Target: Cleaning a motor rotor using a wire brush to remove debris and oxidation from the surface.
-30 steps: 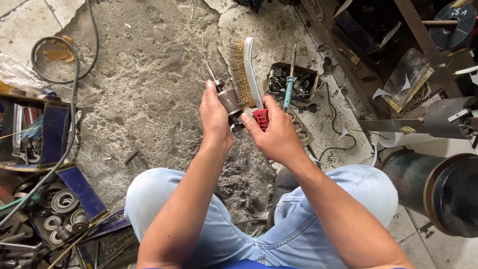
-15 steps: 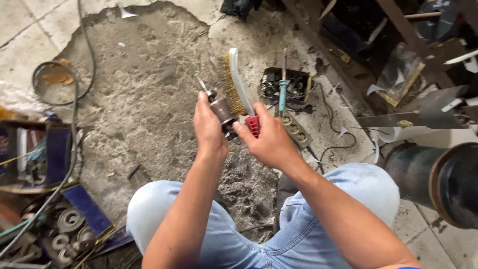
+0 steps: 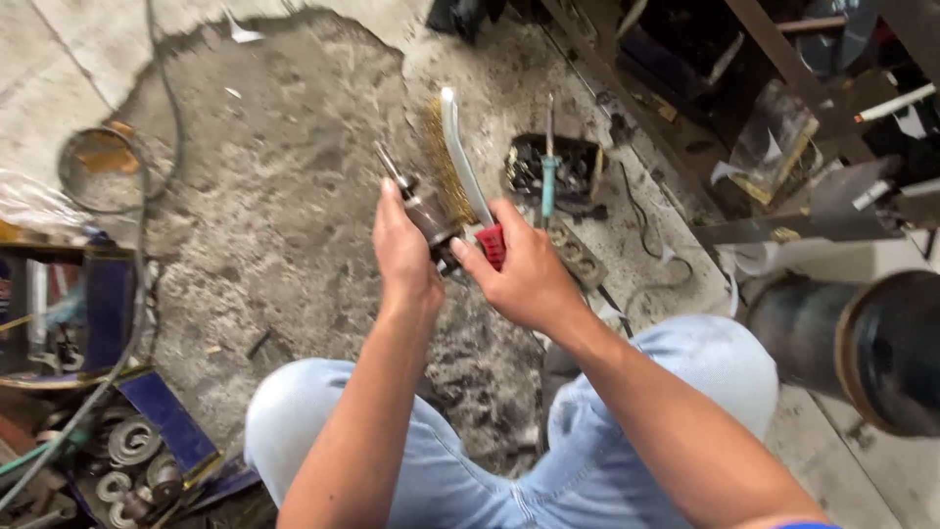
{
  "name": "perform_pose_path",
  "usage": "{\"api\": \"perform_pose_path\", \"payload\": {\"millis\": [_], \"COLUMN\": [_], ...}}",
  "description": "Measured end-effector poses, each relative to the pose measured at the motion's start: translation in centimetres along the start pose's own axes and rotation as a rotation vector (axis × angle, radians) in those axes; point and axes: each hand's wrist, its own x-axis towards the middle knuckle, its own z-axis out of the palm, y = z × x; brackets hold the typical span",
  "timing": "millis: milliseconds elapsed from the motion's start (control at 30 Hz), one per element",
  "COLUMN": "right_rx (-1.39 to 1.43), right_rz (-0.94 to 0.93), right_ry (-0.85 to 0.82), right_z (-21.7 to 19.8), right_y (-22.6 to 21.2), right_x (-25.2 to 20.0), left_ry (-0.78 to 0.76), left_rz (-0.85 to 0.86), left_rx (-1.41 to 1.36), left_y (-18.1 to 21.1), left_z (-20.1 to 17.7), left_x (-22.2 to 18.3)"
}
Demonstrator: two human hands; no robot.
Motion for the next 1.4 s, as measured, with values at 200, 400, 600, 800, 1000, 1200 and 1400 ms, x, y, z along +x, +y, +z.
{"api": "perform_pose_path", "payload": {"millis": [200, 400, 600, 800, 1000, 1200, 1400], "right_rx": [-0.009, -0.079, 0.010, -0.065, -0.060, -0.058, -0.058], "right_rz": [0.087, 0.056, 0.147, 0.085, 0.087, 0.025, -0.032], "right_ry": [0.001, 0.030, -0.002, 0.048, 0.032, 0.005, -0.009], "right_z": [0.1, 0.8, 0.4, 0.2, 0.0, 0.5, 0.1], "right_y": [-0.9, -0.4, -0.6, -1.0, -0.6, -0.9, -1.1], "right_x": [0.1, -0.3, 0.3, 0.9, 0.6, 0.5, 0.4], "left_ry": [0.033, 0.031, 0.043, -0.039, 0.023, -0.012, -0.002], "left_rz": [-0.047, -0.011, -0.131, -0.070, -0.078, -0.105, -0.069], "left_rx": [0.057, 0.037, 0.097, -0.038, -0.013, -0.050, 0.045], "left_y": [0.8, -0.2, 0.6, -1.2, 0.2, -0.4, 0.9], "left_z": [-0.3, -1.6, -0.4, -1.1, -0.1, -1.2, -0.7], "left_x": [-0.3, 0.4, 0.5, 3.6, 1.5, 1.9, 0.2]}}
